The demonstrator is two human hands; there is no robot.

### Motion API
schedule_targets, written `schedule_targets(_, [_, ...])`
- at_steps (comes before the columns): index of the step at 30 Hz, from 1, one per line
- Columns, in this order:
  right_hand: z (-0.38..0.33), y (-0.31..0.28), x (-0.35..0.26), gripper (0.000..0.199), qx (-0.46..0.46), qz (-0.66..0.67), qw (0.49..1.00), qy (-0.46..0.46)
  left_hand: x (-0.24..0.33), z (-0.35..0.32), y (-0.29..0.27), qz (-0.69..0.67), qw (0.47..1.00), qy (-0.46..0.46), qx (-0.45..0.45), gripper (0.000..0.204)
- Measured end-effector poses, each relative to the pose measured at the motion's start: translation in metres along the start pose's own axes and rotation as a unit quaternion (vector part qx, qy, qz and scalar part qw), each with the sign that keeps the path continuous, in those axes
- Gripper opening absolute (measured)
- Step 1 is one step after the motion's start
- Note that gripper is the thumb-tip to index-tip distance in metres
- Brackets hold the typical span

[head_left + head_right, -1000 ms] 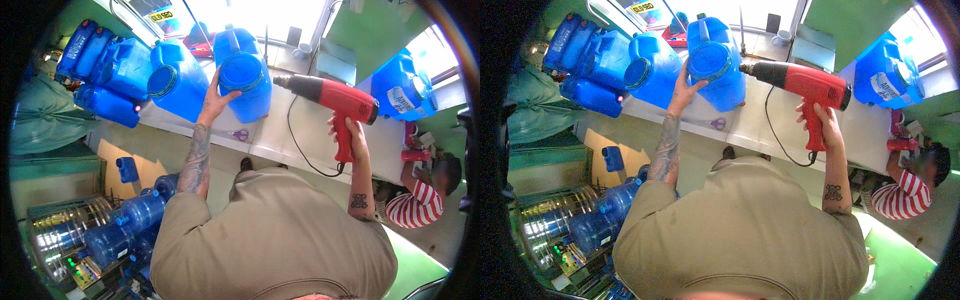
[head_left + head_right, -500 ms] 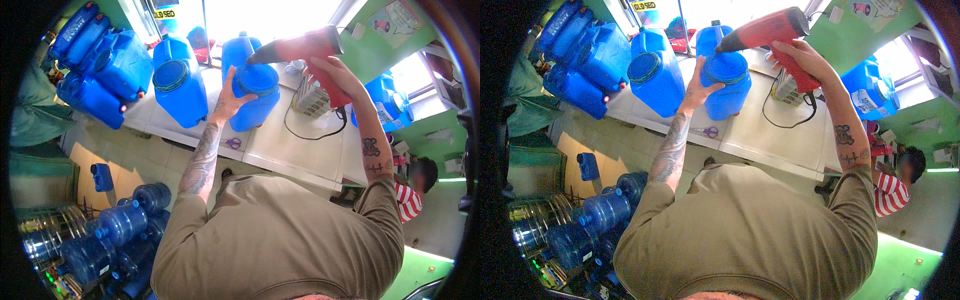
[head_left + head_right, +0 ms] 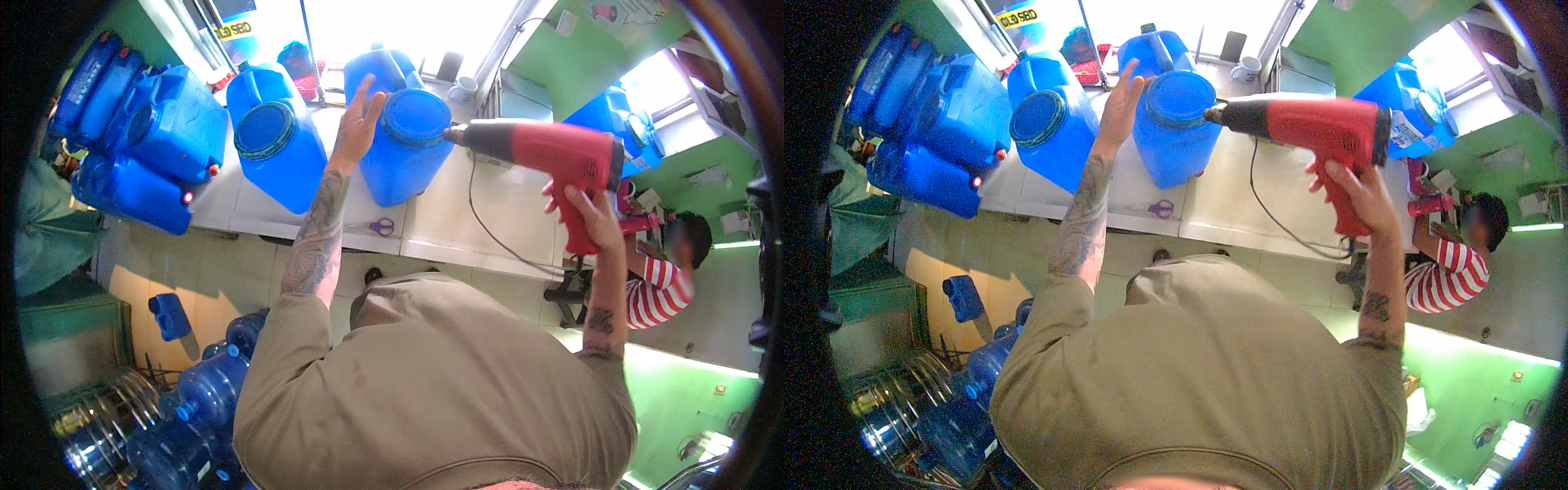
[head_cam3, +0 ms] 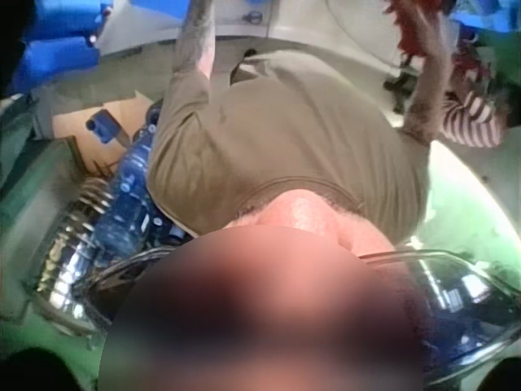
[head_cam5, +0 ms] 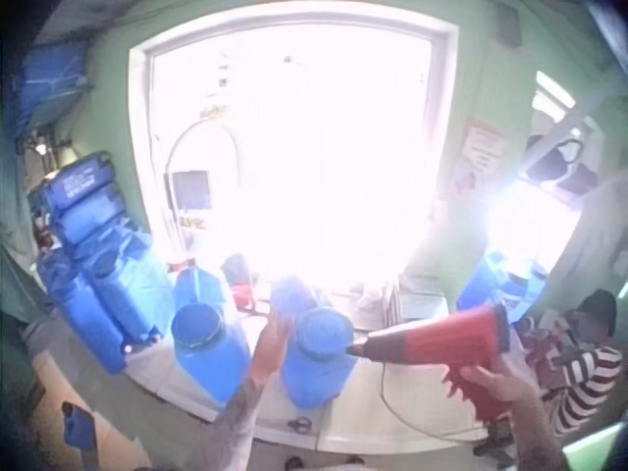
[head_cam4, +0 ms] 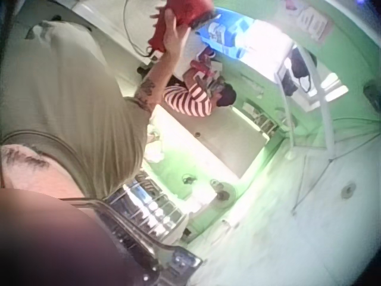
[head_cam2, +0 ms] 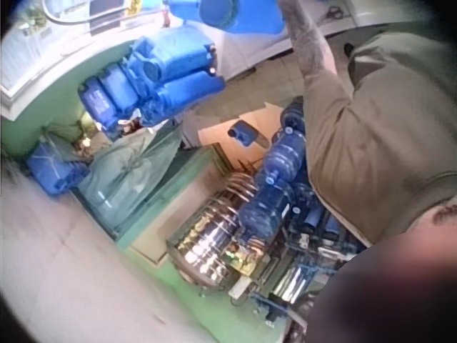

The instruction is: The person seals blue plastic water containers by placing green shrink bands over the openings and using a red heat gun to shrink the bands. The person then caps the containers and moves them aside.

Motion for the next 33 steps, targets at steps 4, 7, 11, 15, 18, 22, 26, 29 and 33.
schedule_targets(4, [-0.037,0.012,0.072,0.05,0.059,0.137,0.989,-0.017,-0.009,0.022,-0.019,-0.059,0.991,-0.091,0.076,0.059])
schedule_targets(7, [-0.051,0.017,0.106,0.053,0.076,0.179,0.981,-0.016,0.0,0.027,-0.012,0.043,0.989,0.075,0.116,0.053])
schedule_targets(11, [-0.05,0.005,0.121,0.055,0.057,0.204,0.977,-0.022,-0.007,0.016,-0.012,-0.079,0.976,-0.013,0.201,0.052])
schedule_targets(15, [-0.031,-0.02,0.124,0.061,0.007,0.183,0.983,-0.028,-0.006,0.01,-0.005,-0.078,0.991,-0.057,0.093,0.046])
schedule_targets(18, [-0.01,-0.045,0.125,0.059,-0.03,0.171,0.984,-0.034,-0.003,0.008,0.003,-0.102,0.971,-0.021,0.217,0.048])
schedule_targets(22, [0.026,-0.081,0.128,0.043,-0.105,0.143,0.983,-0.048,0.019,-0.007,0.038,0.164,0.96,-0.03,0.223,0.045])
schedule_targets(26, [0.071,-0.159,0.127,0.029,-0.072,-0.179,0.98,-0.046,0.06,-0.046,0.053,0.067,0.936,-0.165,0.304,0.045])
schedule_targets(29, [0.132,-0.202,0.125,0.038,-0.084,-0.354,0.897,-0.251,0.11,-0.04,0.071,0.15,0.944,-0.117,0.269,0.052])
schedule_targets(33, [0.215,-0.233,0.157,0.053,-0.094,-0.534,0.815,-0.204,0.158,0.013,0.099,0.476,0.867,-0.063,0.134,0.088])
Point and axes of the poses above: each hand's wrist, its own z-axis towards the middle knuckle, its own y-axis out of the palm, x = y × z, the point moved 3 cm from there along z, towards the middle knuckle, and after that the axes turned 10 degrees about -x, right-handed, at the moved point
